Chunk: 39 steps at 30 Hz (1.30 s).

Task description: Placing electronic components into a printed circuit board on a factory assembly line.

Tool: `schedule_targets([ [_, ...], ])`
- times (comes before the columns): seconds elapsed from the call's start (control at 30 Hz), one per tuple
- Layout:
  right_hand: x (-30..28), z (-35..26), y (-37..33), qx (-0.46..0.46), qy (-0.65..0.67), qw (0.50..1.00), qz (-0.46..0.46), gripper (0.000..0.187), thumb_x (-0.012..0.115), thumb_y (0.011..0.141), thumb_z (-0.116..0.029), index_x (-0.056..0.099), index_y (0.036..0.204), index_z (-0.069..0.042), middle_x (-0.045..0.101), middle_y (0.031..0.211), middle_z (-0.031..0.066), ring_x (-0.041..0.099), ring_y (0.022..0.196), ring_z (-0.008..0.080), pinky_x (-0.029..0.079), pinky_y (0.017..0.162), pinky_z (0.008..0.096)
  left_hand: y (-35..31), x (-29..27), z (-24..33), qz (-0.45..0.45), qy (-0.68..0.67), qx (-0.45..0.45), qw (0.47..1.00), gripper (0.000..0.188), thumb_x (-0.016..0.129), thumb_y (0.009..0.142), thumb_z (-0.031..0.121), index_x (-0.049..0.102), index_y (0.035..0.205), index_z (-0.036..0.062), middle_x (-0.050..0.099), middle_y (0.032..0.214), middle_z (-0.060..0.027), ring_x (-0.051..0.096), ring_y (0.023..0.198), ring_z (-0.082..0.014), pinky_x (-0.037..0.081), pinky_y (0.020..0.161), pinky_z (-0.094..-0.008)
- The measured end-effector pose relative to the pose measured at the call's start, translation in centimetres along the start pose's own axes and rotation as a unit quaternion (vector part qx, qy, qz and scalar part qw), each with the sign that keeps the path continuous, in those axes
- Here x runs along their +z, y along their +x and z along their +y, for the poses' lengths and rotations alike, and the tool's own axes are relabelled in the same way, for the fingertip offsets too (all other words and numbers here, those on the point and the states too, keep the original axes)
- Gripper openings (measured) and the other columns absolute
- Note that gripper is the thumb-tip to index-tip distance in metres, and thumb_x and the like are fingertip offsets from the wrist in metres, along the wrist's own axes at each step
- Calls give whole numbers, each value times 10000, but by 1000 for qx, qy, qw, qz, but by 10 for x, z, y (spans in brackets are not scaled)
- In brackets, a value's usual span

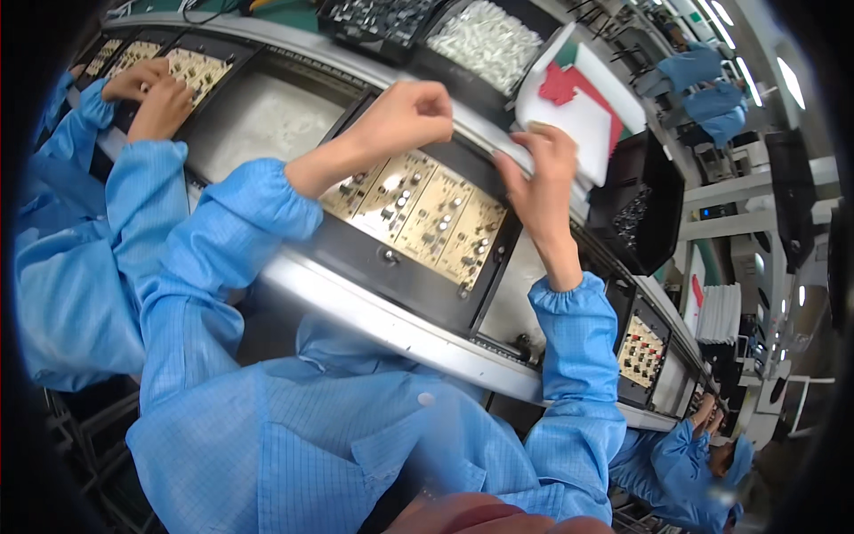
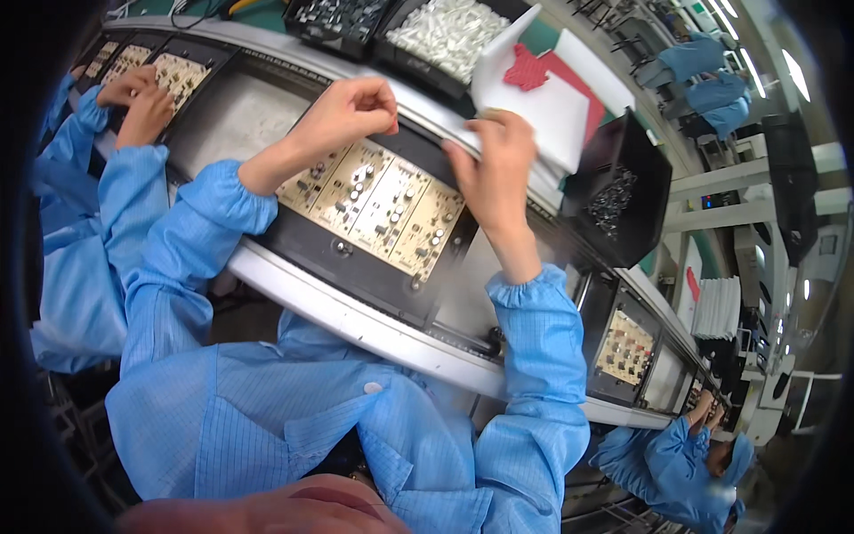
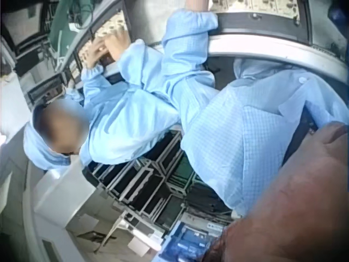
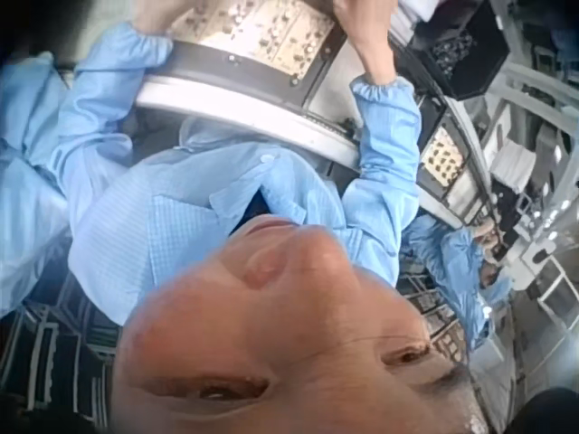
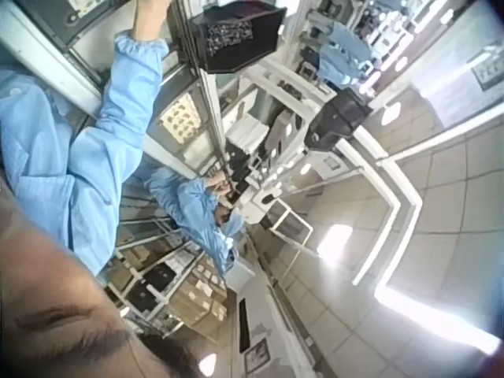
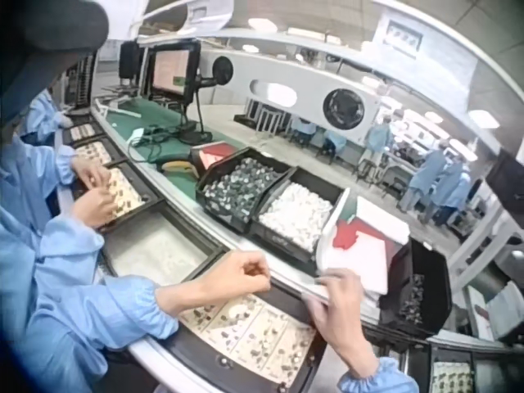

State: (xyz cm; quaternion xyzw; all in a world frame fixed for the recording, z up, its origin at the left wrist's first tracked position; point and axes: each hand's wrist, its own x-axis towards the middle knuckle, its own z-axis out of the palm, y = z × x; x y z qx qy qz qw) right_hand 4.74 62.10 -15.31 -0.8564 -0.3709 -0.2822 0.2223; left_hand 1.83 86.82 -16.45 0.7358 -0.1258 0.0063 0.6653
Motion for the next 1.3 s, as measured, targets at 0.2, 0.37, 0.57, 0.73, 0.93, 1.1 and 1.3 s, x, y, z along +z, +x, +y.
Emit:
schedule_targets([
  [0.2,4,38,12,40,-191,980,-40,710,850,736,-278,519,1311,-25,578,1141,215,568,1017,384,477,867,449,-2,6,-5,-12,-33,-1,999,61,620,860,61,624,874,1,682,884,-54,637,876,-99,500,826,-247],
  [0.37,13,66,27,-16,-265,960,-85,376,744,760,-191,580,1062,-37,620,980,159,612,879,325,516,757,439,-1,8,-10,-26,-50,-4,998,64,619,845,52,625,871,-6,672,881,-45,632,860,-105,505,801,-252],
  [0.57,-10,47,70,38,-256,962,-87,203,606,820,-155,562,946,-2,658,823,204,670,727,384,542,654,470,-4,26,-9,-80,1,41,996,80,663,843,87,637,872,18,600,1176,-109,609,913,-114,500,809,-258],
  [0.73,-18,30,124,121,-218,966,-66,324,629,786,-188,575,973,72,687,835,289,704,676,377,580,603,454,9,74,6,-123,63,54,989,114,713,842,150,689,933,86,515,1284,-139,551,1120,-198,490,880,-309],
  [0.93,-2,16,154,292,44,931,-213,420,625,788,-205,577,861,205,677,733,250,712,548,328,579,460,407,31,105,38,-112,-44,-92,988,223,686,852,166,691,1005,4,669,940,-90,620,881,-144,479,767,-281],
  [1.1,-19,12,163,327,162,875,-318,738,774,805,-457,551,1013,215,696,782,253,732,621,314,597,524,392,47,100,15,-31,-165,-202,965,171,676,855,124,662,970,-2,669,944,-81,625,804,-142,493,693,-262],
  [1.3,-22,134,178,152,85,978,-116,767,729,879,-496,496,1435,-22,689,1110,180,704,984,214,581,765,336,48,87,15,-65,-237,-192,950,165,685,851,87,644,964,-26,670,956,-116,673,854,-180,575,838,-307],
])
